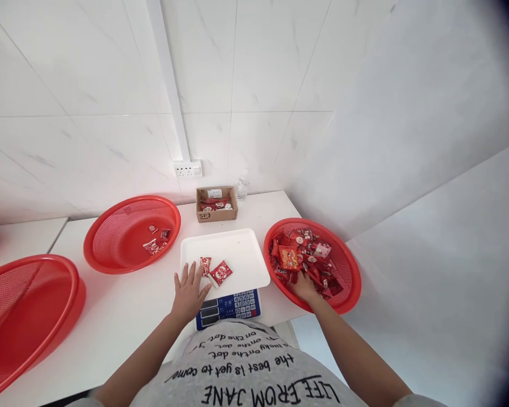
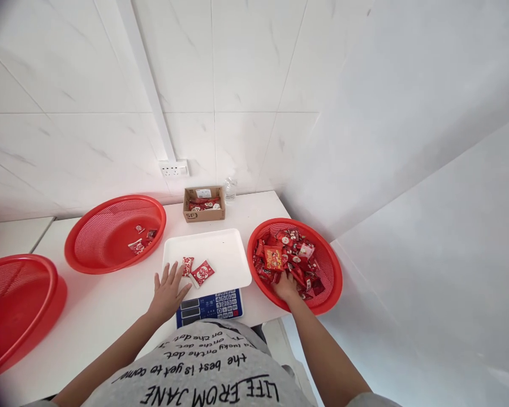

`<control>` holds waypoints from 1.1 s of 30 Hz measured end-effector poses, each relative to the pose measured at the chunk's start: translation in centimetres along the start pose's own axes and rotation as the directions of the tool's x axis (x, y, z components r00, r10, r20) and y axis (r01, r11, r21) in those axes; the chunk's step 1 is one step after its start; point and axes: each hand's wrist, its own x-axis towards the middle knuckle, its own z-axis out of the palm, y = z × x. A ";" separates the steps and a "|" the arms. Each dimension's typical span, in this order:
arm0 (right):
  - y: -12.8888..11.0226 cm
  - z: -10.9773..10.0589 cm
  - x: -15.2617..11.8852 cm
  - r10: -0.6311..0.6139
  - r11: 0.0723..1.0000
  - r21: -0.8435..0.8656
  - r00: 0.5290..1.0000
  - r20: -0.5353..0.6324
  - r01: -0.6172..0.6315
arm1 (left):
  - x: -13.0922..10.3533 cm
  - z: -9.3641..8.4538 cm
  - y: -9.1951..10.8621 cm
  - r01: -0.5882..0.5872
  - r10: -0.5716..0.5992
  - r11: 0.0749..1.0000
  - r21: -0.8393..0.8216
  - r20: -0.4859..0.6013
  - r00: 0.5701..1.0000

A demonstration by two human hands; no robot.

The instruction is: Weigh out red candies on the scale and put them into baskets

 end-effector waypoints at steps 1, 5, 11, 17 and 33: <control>0.0 0.1 0.2 0.055 0.998 -0.024 0.998 -0.016 -0.056 | 0.0 -0.1 0.2 -0.002 0.002 1.000 0.002 0.017 1.000; 0.0 -0.4 0.7 0.165 0.984 -0.055 0.983 -0.075 -0.169 | 0.5 -0.7 1.3 -0.015 0.015 1.000 0.003 0.073 0.997; 0.6 -2.0 1.5 0.227 0.970 -0.095 0.974 0.014 -0.225 | 1.4 -0.4 2.0 -0.037 0.034 0.999 0.037 0.102 0.994; 0.2 -2.3 2.6 0.262 0.963 -0.068 0.965 0.003 -0.261 | 1.8 0.2 1.8 -0.036 0.031 0.997 0.071 0.064 0.997; -1.4 -4.5 6.4 -0.240 0.937 -0.281 0.967 -0.081 0.209 | 2.3 0.4 2.1 -0.031 0.031 0.999 0.007 0.084 0.996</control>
